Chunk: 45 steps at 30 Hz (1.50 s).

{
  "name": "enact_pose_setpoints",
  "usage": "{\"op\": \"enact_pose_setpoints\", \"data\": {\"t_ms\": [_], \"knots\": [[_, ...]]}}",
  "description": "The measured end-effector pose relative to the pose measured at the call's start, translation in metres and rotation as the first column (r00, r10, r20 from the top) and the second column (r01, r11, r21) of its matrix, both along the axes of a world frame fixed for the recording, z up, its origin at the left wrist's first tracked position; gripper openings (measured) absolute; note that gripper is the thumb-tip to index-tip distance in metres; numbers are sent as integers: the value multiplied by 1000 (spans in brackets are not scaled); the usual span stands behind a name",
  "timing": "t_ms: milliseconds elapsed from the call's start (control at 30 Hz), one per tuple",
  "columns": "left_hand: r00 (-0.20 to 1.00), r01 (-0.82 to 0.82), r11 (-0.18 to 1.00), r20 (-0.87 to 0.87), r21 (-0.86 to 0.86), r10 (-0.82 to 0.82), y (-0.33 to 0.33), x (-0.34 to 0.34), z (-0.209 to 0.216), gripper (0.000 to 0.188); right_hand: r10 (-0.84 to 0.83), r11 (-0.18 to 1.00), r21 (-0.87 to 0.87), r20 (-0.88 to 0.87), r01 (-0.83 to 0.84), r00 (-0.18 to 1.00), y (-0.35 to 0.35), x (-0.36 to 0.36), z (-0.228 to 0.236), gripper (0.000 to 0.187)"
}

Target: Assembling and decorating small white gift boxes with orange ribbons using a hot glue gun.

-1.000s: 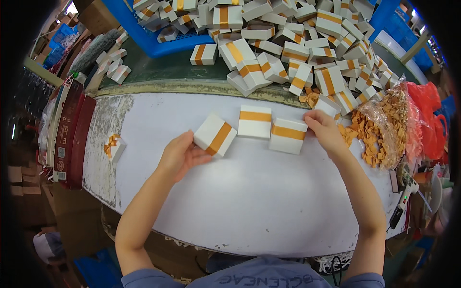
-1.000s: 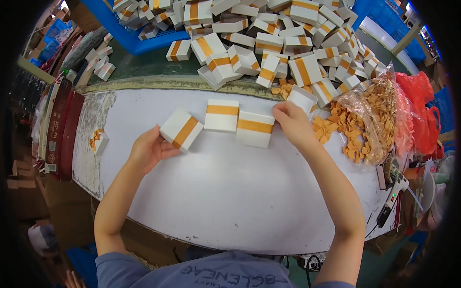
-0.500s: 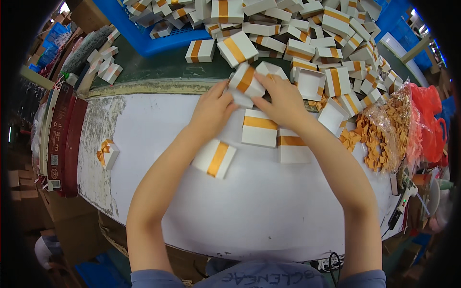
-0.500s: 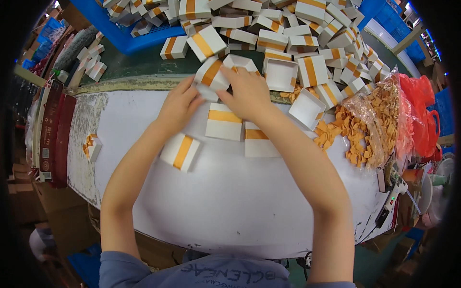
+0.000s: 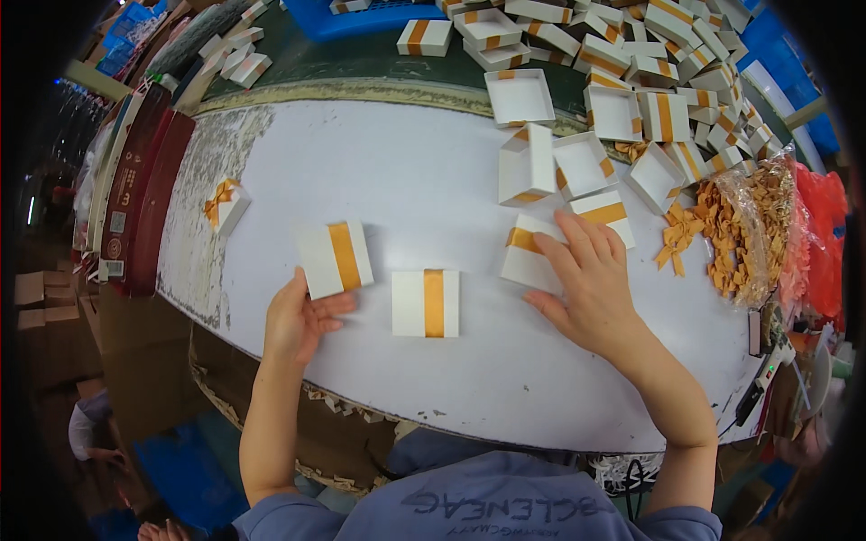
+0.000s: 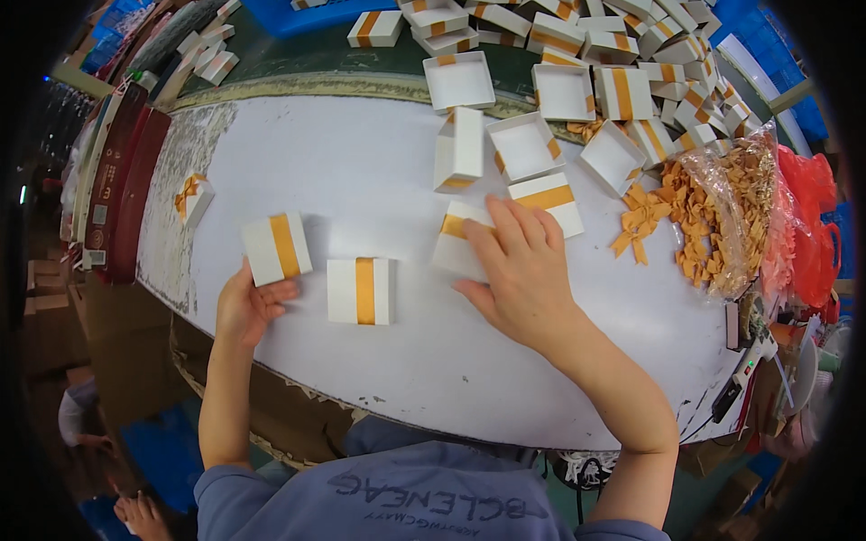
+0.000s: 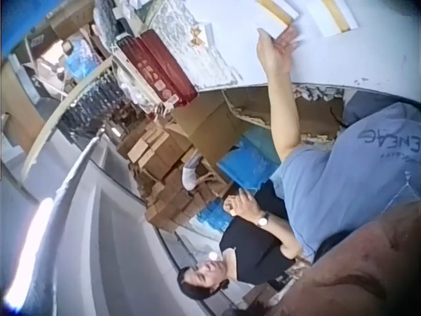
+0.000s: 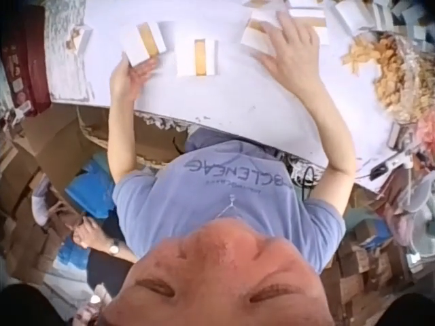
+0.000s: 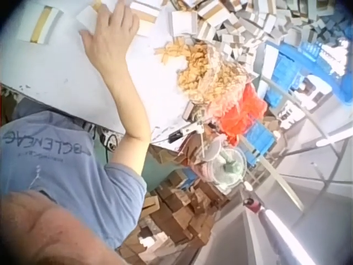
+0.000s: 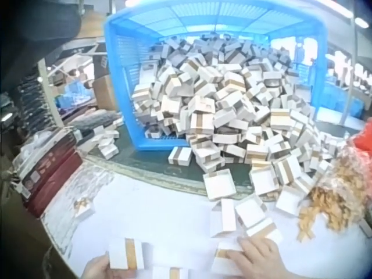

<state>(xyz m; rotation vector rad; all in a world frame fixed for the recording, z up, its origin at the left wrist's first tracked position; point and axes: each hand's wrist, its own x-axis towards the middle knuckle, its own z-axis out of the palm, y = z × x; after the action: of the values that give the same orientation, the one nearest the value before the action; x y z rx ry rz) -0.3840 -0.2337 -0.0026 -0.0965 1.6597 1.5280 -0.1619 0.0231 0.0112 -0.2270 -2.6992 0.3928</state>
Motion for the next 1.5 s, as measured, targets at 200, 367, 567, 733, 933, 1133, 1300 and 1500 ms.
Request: {"op": "enact_pose_setpoints", "data": {"t_ms": [200, 367, 567, 733, 933, 1133, 1300, 1500], "knots": [[591, -67, 693, -588, -718, -552, -18, 7, 17, 40, -86, 996, 20, 234, 83, 968, -12, 13, -7, 68], [-311, 237, 636, -678, -734, -666, -11, -15, 0, 55, 40, 999, -34, 440, -28, 897, -35, 23, 14, 72], [-42, 173, 703, -718, -690, -695, 23, -10, -1, 55, 162, 977, -168, 171, -133, 972, -66, -26, 5, 73], [88, 187, 522, -515, -832, -853, 35, -9, 15, 61, 374, 910, 66, 295, -409, 879, -60, -41, -12, 72], [-446, 323, 526, -616, -787, -649, 12, -4, 11, 83, 273, 926, -344, 334, -153, 902, -19, 25, 13, 78], [-570, 494, 330, -586, -804, -576, 51, 32, 12, 91, 319, 872, -471, 330, -138, 888, -27, 52, 8, 78], [-461, 484, 450, -655, -751, -599, 43, 99, -6, 94, 260, 874, -485, 413, -31, 873, -22, 76, 11, 80], [-254, 532, 598, -787, -599, -563, 74, 108, 20, 83, -150, 919, -347, 135, 189, 979, 23, 75, 17, 65]]}}
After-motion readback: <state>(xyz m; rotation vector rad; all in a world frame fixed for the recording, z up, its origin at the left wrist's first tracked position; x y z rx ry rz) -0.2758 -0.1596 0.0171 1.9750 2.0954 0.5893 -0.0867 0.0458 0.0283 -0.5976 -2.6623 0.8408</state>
